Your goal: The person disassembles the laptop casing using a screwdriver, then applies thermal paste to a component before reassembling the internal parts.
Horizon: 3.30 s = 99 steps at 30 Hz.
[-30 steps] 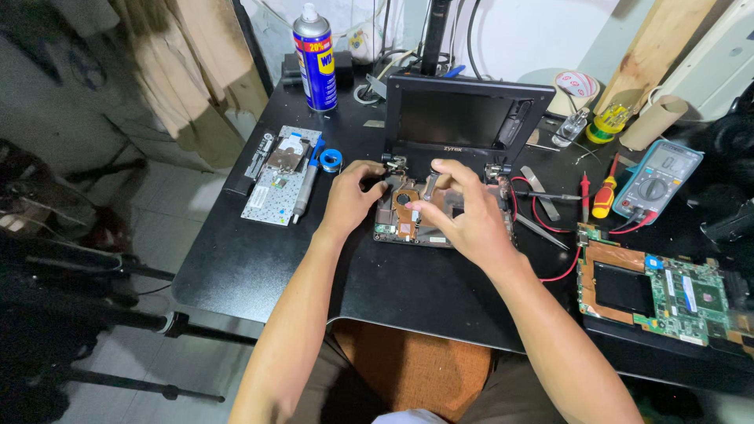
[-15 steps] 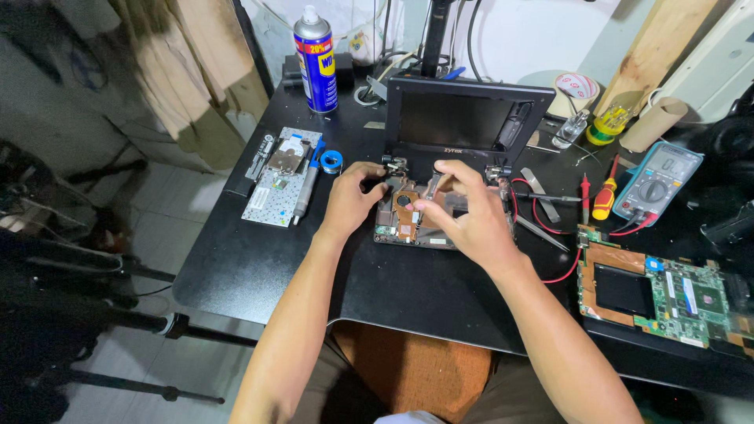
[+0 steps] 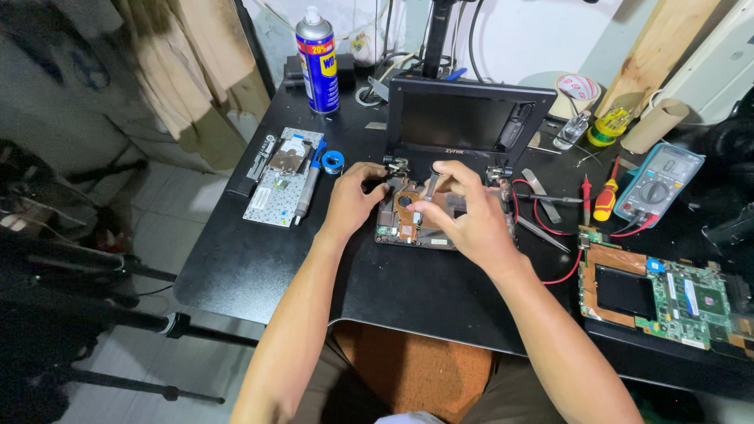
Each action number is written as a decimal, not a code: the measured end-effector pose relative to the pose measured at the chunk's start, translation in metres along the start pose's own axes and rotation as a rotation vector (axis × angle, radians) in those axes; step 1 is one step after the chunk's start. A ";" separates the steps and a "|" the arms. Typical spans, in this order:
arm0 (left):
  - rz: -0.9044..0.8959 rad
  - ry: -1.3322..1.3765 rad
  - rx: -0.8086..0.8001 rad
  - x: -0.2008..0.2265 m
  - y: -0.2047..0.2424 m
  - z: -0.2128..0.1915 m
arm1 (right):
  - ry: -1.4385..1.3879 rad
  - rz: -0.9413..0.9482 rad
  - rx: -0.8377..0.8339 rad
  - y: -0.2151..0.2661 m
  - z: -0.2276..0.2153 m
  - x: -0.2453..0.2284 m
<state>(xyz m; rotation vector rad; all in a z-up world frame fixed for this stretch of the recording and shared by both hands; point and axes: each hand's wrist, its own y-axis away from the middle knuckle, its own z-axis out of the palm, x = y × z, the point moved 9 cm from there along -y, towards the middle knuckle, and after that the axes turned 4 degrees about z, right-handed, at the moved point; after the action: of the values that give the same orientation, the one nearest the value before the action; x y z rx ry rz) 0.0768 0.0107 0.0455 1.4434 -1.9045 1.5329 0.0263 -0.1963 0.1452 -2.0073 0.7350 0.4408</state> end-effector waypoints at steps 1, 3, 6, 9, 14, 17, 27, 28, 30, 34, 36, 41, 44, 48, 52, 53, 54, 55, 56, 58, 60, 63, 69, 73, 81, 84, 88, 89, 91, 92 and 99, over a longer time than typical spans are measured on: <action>0.001 -0.001 0.000 0.000 0.000 0.000 | 0.000 0.000 0.001 -0.001 -0.002 -0.002; 0.016 -0.001 0.010 0.002 0.000 0.000 | -0.116 -0.080 -0.120 0.000 0.002 -0.012; -0.007 -0.016 -0.006 0.001 0.000 0.001 | -0.109 0.019 -0.119 -0.002 0.005 -0.002; 0.012 -0.009 0.003 0.002 -0.001 0.000 | -0.075 0.121 -0.073 -0.003 0.007 0.010; -0.009 -0.014 -0.013 0.001 0.000 0.000 | -0.046 0.127 -0.073 -0.001 0.011 0.010; 0.000 -0.023 -0.012 0.002 -0.001 0.000 | -0.096 0.094 -0.123 -0.001 0.013 0.010; -0.028 -0.020 -0.023 0.002 0.000 0.001 | -0.126 0.131 -0.119 0.000 0.017 0.018; -0.028 -0.018 -0.023 0.002 0.000 0.001 | -0.125 0.131 -0.119 0.000 0.017 0.018; 0.001 -0.022 -0.014 0.005 0.000 0.000 | -0.102 0.108 -0.096 0.000 0.016 0.015; 0.001 -0.022 -0.005 0.004 0.000 0.000 | -0.120 0.105 -0.091 0.001 0.016 0.017; -0.013 -0.025 -0.017 0.002 0.000 0.001 | -0.138 0.089 -0.073 0.004 0.015 0.018; 0.023 0.013 -0.017 0.004 -0.002 0.001 | -0.209 0.118 0.078 0.006 -0.001 0.030; 0.060 0.005 -0.014 0.008 -0.003 0.000 | -0.312 0.232 0.275 0.007 -0.033 0.053; 0.042 0.001 -0.014 0.008 -0.003 0.002 | 0.014 0.291 0.513 0.011 -0.089 0.081; 0.052 -0.038 0.005 0.011 -0.001 0.001 | 0.258 0.374 0.527 0.020 -0.119 0.113; 0.036 -0.037 -0.001 0.010 0.000 0.002 | 0.347 0.420 0.479 0.022 -0.120 0.122; 0.023 -0.038 -0.004 0.010 -0.001 0.001 | 0.433 0.462 0.431 0.023 -0.118 0.130; 0.022 -0.043 0.001 0.011 -0.001 0.000 | 0.428 0.458 0.429 0.025 -0.116 0.135; 0.035 -0.046 0.000 0.014 -0.001 0.000 | 0.466 0.553 0.379 0.030 -0.112 0.148; 0.045 -0.052 -0.001 0.018 0.001 0.000 | 0.500 0.648 0.326 0.040 -0.105 0.168; 0.099 -0.045 0.000 0.025 0.001 -0.001 | 0.606 0.747 0.213 0.048 -0.097 0.193; 0.166 -0.116 -0.007 0.032 0.003 0.003 | 0.727 0.722 0.150 0.056 -0.089 0.216; 0.266 -0.190 -0.049 0.035 0.005 0.012 | 0.805 0.752 0.053 0.064 -0.084 0.243; 0.277 -0.182 -0.068 0.039 0.005 0.017 | 0.784 0.747 0.074 0.061 -0.084 0.234; 0.266 -0.125 -0.095 0.046 0.005 0.020 | 0.631 0.481 0.405 0.036 -0.100 0.150; 0.168 -0.096 -0.101 0.041 0.006 0.022 | 0.430 0.323 0.464 0.020 -0.090 0.114; 0.214 -0.082 -0.147 0.047 0.007 0.027 | 0.073 0.428 0.236 0.012 -0.037 0.099; 0.205 -0.091 -0.147 0.046 0.007 0.028 | 0.052 0.336 0.128 0.007 -0.019 0.085; 0.195 -0.100 -0.146 0.044 0.007 0.028 | 0.030 0.245 0.018 0.002 0.004 0.070; 0.197 -0.110 -0.142 0.044 0.007 0.027 | 0.022 0.228 -0.035 0.000 0.014 0.066; 0.170 -0.050 -0.171 0.040 0.007 0.033 | 0.011 0.305 -0.142 -0.016 0.045 0.088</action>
<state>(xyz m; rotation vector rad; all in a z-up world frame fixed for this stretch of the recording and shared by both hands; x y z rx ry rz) 0.0640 -0.0384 0.0588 1.2863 -2.1784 1.3758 0.1027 -0.1790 0.0828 -2.0358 1.0485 0.6761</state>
